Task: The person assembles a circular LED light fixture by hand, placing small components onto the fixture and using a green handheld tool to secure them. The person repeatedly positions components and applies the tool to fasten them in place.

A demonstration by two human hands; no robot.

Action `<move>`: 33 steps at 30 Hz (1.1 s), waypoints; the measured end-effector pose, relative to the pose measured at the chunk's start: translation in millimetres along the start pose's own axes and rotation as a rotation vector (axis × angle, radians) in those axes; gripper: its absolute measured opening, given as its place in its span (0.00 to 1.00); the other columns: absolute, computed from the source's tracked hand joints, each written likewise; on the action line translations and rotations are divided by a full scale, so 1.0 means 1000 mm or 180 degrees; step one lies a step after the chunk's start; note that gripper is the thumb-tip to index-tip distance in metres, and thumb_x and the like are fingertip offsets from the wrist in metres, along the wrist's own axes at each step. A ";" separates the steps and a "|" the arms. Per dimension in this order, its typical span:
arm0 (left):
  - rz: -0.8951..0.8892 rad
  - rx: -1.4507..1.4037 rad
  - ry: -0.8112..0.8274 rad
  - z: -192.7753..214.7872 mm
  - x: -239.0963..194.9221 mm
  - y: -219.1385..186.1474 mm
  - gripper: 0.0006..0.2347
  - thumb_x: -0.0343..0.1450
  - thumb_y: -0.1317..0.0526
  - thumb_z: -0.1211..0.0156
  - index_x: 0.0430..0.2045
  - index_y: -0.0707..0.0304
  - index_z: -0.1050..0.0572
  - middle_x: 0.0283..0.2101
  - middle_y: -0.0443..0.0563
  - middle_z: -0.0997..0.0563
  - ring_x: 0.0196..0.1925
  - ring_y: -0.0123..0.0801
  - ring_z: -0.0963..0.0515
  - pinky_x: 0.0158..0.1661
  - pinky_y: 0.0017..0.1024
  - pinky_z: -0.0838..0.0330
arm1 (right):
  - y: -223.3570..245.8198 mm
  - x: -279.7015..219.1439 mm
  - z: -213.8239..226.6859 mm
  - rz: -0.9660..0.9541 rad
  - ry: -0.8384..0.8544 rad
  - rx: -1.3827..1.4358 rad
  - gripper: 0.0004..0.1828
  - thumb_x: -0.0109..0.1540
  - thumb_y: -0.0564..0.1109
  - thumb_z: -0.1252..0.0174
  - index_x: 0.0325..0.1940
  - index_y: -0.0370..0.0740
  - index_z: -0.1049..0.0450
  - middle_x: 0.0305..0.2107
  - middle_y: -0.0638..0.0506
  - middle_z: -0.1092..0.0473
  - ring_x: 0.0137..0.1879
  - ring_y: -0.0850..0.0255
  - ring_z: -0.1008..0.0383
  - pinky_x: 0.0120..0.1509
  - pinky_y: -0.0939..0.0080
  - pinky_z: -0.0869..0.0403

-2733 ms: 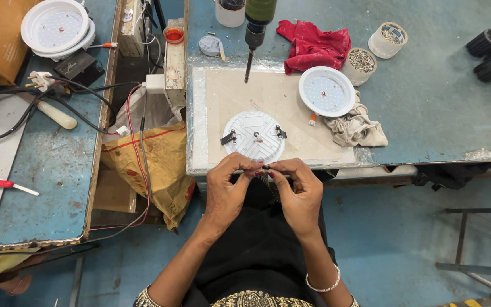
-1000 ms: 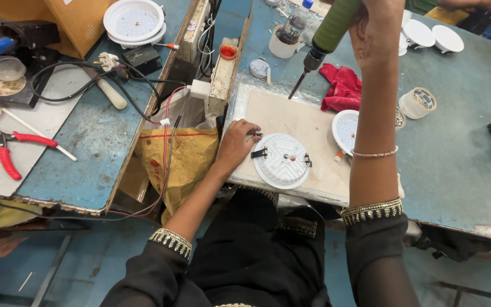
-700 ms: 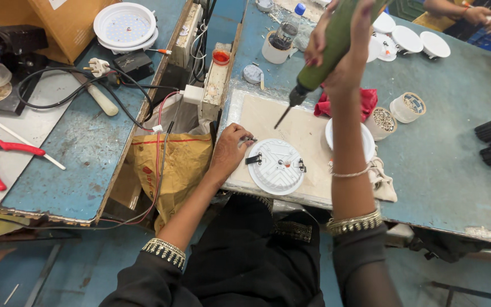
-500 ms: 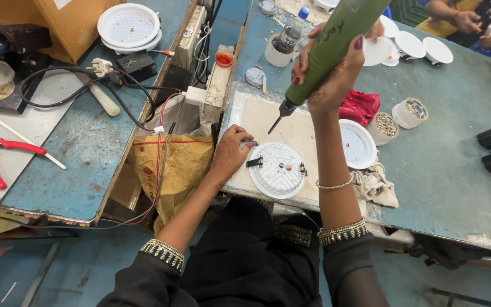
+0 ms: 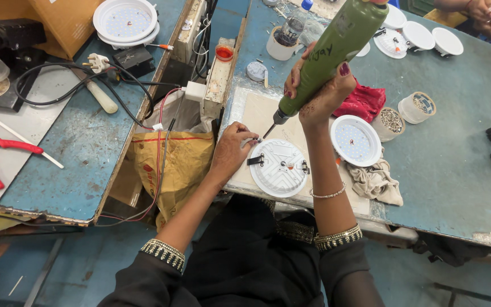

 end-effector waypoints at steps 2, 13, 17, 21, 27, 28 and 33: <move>0.0015 0.0012 -0.0008 0.000 0.001 0.000 0.07 0.65 0.63 0.31 0.34 0.58 0.15 0.41 0.53 0.23 0.48 0.42 0.23 0.51 0.35 0.30 | -0.001 0.000 0.000 0.0016 0.0020 -0.0011 0.38 0.67 0.73 0.59 0.55 0.32 0.38 0.22 0.44 0.39 0.20 0.59 0.40 0.25 0.62 0.37; 0.0179 -0.0084 0.0031 0.001 0.002 0.004 0.06 0.64 0.62 0.30 0.32 0.58 0.15 0.40 0.51 0.23 0.48 0.40 0.23 0.51 0.35 0.30 | -0.010 -0.006 0.000 0.0046 -0.0028 -0.0065 0.38 0.68 0.72 0.59 0.54 0.32 0.38 0.22 0.43 0.39 0.20 0.59 0.40 0.26 0.62 0.37; 0.0198 -0.0094 0.0035 0.001 0.002 0.004 0.06 0.64 0.62 0.30 0.32 0.58 0.15 0.40 0.51 0.23 0.47 0.39 0.23 0.51 0.35 0.29 | -0.012 -0.005 0.002 -0.0001 -0.0025 -0.0029 0.37 0.68 0.72 0.59 0.53 0.33 0.39 0.22 0.44 0.39 0.20 0.59 0.41 0.25 0.62 0.37; 0.0153 -0.0070 0.0004 0.002 0.003 0.002 0.06 0.64 0.62 0.29 0.31 0.58 0.14 0.40 0.51 0.23 0.47 0.40 0.23 0.51 0.35 0.30 | -0.013 -0.005 0.002 -0.0019 0.0075 -0.0043 0.38 0.67 0.74 0.60 0.52 0.33 0.39 0.21 0.44 0.39 0.19 0.59 0.40 0.25 0.63 0.38; 0.0216 -0.0079 0.0056 0.001 0.003 0.004 0.06 0.63 0.62 0.29 0.31 0.58 0.14 0.40 0.50 0.23 0.48 0.39 0.23 0.51 0.34 0.30 | -0.018 -0.006 0.009 -0.0038 0.0086 -0.0012 0.39 0.66 0.76 0.59 0.50 0.34 0.40 0.22 0.45 0.38 0.20 0.60 0.41 0.25 0.63 0.39; 0.0202 -0.0068 0.0031 0.001 0.004 0.004 0.06 0.64 0.62 0.29 0.31 0.57 0.14 0.40 0.50 0.23 0.48 0.39 0.23 0.51 0.34 0.30 | -0.019 -0.006 0.010 -0.0037 0.0124 -0.0010 0.40 0.66 0.76 0.59 0.49 0.33 0.40 0.22 0.45 0.38 0.20 0.60 0.41 0.25 0.63 0.39; 0.0167 -0.0025 -0.0073 0.002 0.003 0.004 0.06 0.63 0.61 0.29 0.30 0.58 0.15 0.41 0.51 0.23 0.49 0.41 0.23 0.51 0.35 0.30 | -0.026 -0.005 0.020 -0.0123 0.0056 0.0178 0.41 0.64 0.77 0.58 0.52 0.34 0.38 0.23 0.45 0.39 0.20 0.59 0.40 0.25 0.61 0.38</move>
Point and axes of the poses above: each hand's wrist, its own x-axis towards the middle knuckle, its own z-axis out of the back of the hand, y = z × x, the point moved 9 cm from there along x, towards the middle knuckle
